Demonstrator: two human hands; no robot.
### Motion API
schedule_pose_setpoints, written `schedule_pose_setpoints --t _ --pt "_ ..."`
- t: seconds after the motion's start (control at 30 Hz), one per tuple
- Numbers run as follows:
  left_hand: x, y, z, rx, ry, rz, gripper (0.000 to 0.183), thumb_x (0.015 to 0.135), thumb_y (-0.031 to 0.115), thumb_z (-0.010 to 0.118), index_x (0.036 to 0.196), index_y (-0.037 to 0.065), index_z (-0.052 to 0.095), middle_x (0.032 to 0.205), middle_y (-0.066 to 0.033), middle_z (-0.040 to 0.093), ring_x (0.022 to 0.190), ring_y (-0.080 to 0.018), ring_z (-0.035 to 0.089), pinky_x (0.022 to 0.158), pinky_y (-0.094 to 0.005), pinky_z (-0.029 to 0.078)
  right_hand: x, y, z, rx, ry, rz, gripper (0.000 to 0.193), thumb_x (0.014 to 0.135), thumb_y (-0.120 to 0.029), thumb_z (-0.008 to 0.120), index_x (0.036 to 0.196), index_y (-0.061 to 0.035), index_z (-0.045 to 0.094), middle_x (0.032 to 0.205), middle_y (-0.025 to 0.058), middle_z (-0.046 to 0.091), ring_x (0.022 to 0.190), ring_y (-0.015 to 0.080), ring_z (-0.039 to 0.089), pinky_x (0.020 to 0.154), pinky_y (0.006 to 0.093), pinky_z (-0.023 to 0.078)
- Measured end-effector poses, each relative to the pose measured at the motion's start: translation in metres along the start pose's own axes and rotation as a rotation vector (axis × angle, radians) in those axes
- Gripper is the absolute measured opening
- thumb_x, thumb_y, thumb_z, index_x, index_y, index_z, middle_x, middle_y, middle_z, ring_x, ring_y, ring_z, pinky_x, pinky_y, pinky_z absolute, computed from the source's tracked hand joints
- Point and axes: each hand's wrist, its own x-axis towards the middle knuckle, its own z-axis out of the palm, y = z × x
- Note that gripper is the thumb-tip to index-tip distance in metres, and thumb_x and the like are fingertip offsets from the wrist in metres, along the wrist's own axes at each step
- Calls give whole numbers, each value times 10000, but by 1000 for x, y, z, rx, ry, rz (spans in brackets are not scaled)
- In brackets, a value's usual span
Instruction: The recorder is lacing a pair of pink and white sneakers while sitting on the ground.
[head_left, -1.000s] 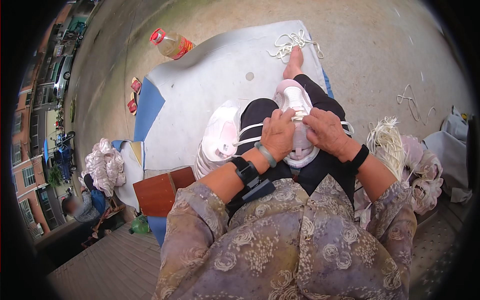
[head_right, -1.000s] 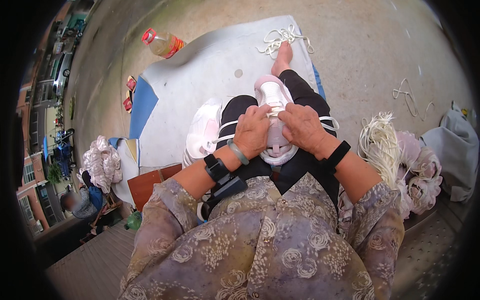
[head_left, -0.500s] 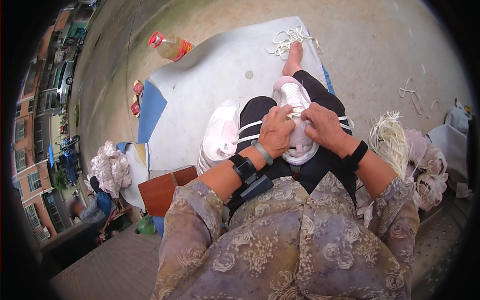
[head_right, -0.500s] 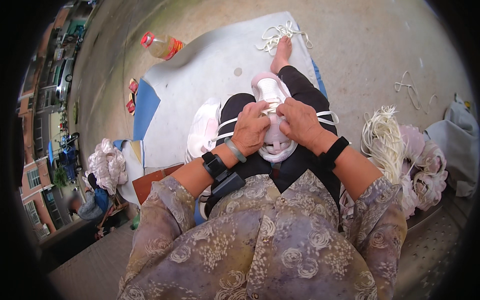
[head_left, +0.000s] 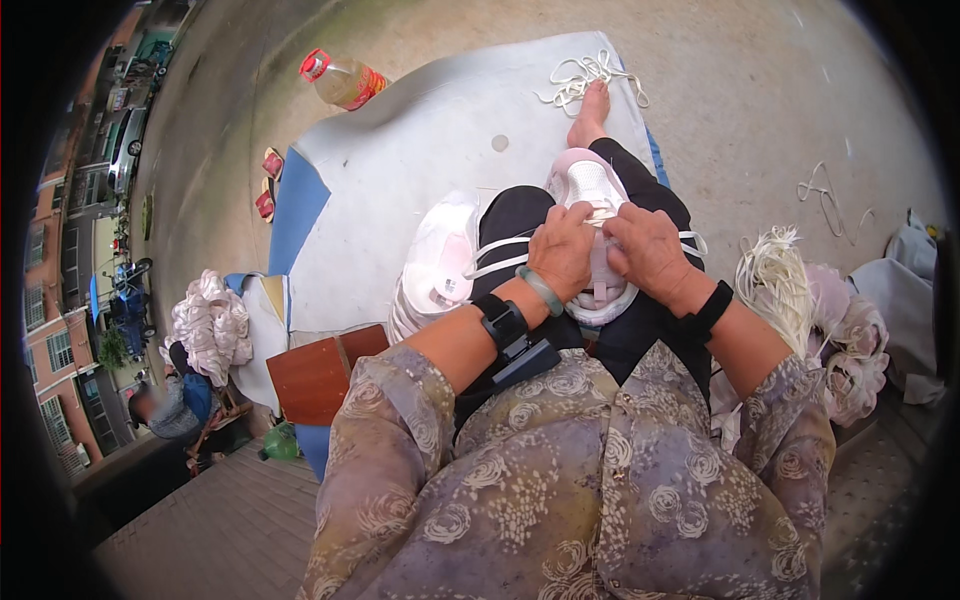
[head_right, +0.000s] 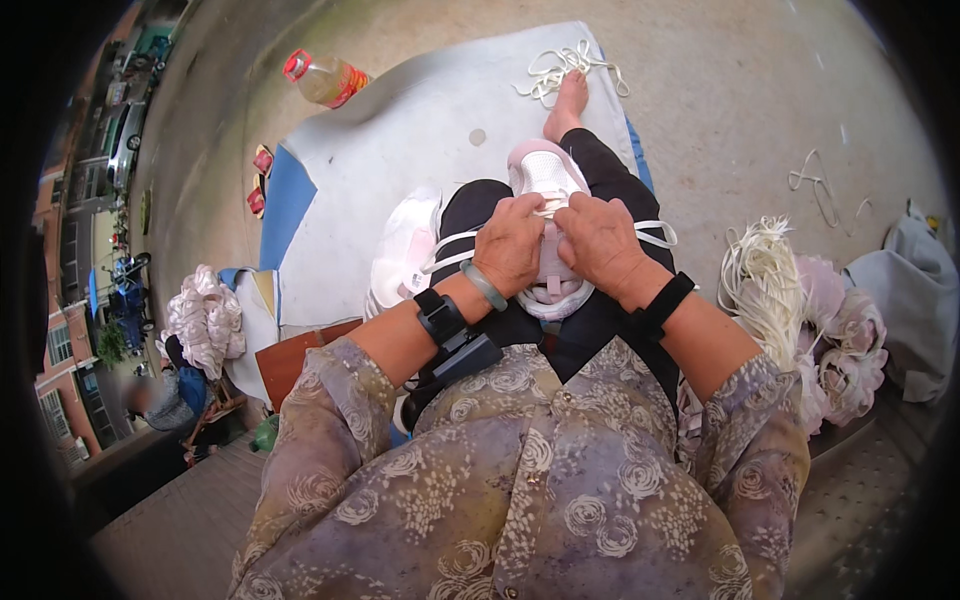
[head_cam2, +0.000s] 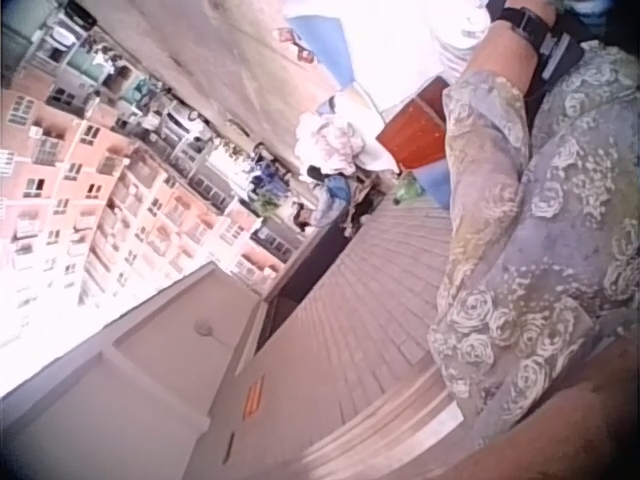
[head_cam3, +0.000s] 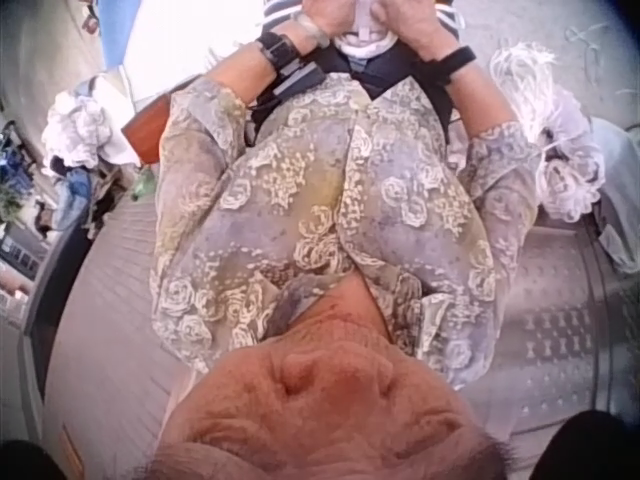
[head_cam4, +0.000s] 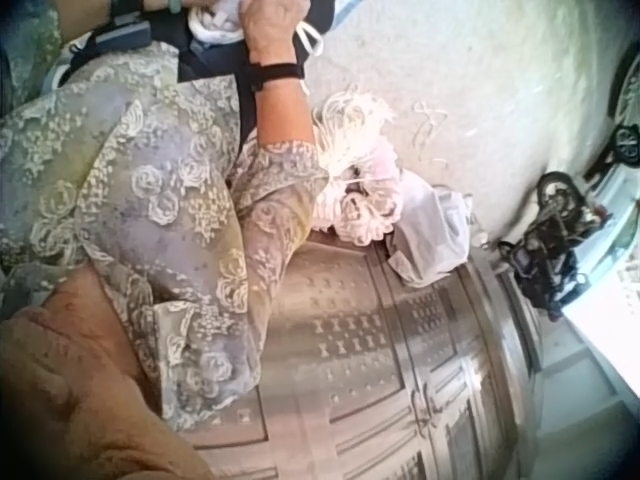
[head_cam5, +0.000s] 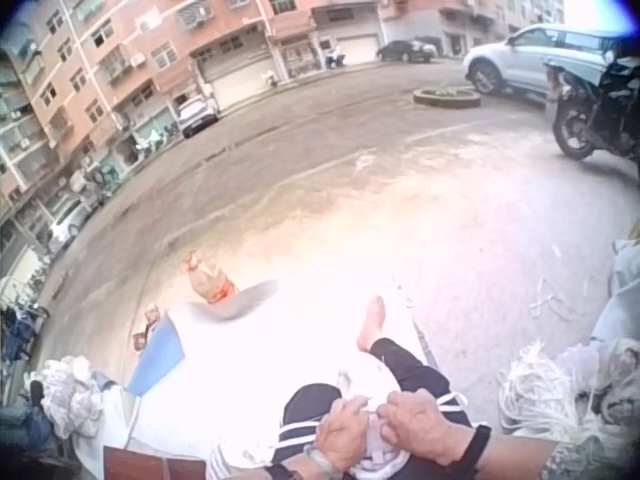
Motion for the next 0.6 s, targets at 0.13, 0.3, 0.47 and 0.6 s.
schedule_pose_setpoints --t 0.13,0.3,0.47,0.6 --pt "2 1 2 -31 -32 -62 136 623 37 573 746 31 632 1036 -68 527 907 -290 486 697 -393 437 3 0 -1 -54 -59 33 129 646 -132 617 766 -100 585 769 54 519 713 245 539 609 375 369" --pt "1 -1 0 -48 -36 -48 104 694 48 536 738 31 629 1017 -106 551 901 -315 504 748 -386 445 8 -2 4 -58 -71 20 89 684 -122 583 770 -100 593 763 61 534 707 243 541 630 380 350" --pt "-1 0 0 -72 -26 -75 130 690 38 533 771 13 632 1050 -122 543 920 -324 502 774 -380 442 16 -6 10 -166 -176 73 109 763 -135 523 835 -102 598 800 83 572 717 254 570 681 427 337" --pt "1 7 -2 -76 -82 -116 155 681 34 524 788 -4 630 1073 -130 535 938 -337 499 804 -379 436 18 -9 5 -181 -280 208 143 808 -156 485 886 -92 586 866 125 594 773 288 606 723 479 324"
